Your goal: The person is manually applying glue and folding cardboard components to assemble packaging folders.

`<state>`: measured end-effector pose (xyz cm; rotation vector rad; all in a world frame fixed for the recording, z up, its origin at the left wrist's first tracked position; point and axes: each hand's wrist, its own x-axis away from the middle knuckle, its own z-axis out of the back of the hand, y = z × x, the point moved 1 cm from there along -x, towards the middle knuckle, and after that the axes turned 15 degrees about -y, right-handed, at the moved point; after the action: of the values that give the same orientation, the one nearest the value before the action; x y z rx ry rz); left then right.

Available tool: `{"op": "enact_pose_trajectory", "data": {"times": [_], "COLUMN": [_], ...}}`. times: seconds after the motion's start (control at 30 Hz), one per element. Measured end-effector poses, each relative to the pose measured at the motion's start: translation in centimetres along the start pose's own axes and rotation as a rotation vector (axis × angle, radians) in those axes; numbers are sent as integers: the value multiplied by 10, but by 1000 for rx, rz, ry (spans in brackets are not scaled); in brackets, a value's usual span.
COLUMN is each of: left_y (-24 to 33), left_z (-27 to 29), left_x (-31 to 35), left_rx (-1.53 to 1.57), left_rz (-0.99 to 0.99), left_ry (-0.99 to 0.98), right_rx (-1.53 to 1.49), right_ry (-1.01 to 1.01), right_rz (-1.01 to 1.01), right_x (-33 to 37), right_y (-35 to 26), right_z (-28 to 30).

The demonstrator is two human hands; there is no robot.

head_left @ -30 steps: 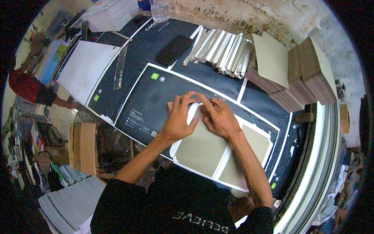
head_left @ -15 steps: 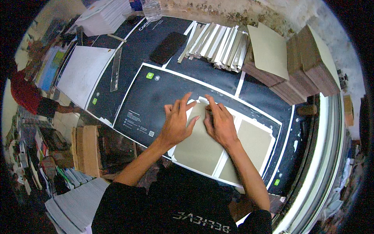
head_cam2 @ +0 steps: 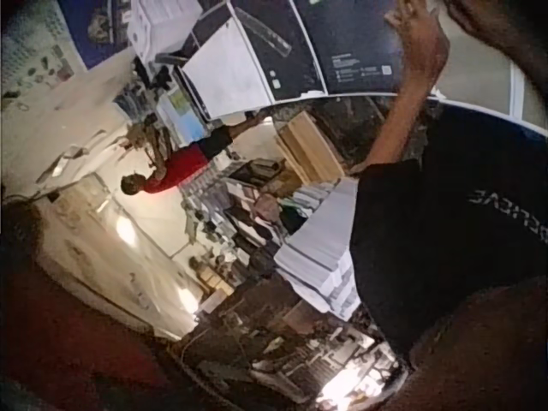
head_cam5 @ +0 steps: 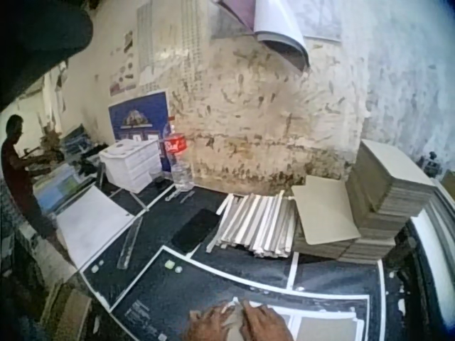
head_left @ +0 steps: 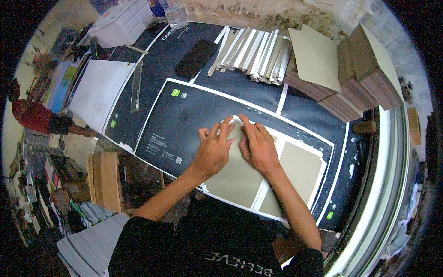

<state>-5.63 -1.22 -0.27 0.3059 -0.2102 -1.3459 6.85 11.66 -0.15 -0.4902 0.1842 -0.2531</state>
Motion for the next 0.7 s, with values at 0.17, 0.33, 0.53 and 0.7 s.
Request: {"op": "enact_pose_trajectory", "data": {"times": [0.17,0.33,0.53,0.7], "left_y": [4,7,6,18], "left_z": [4,-2,-8,8], "left_x": [3,2,1,-5], "left_rx": [187,-3,-73,-69], "left_rz": [80,143,113,135], "left_ry": [81,4,-56,-214], "right_rx": [-65,-108,-80,-136], "right_ry": [-40,40,1,-45], "right_rz": [-33,3,-17,-52], "right_x": [1,0,1,2], "right_y": [-3,-5,-4,-3], "right_z": [6,6,3,5]}}
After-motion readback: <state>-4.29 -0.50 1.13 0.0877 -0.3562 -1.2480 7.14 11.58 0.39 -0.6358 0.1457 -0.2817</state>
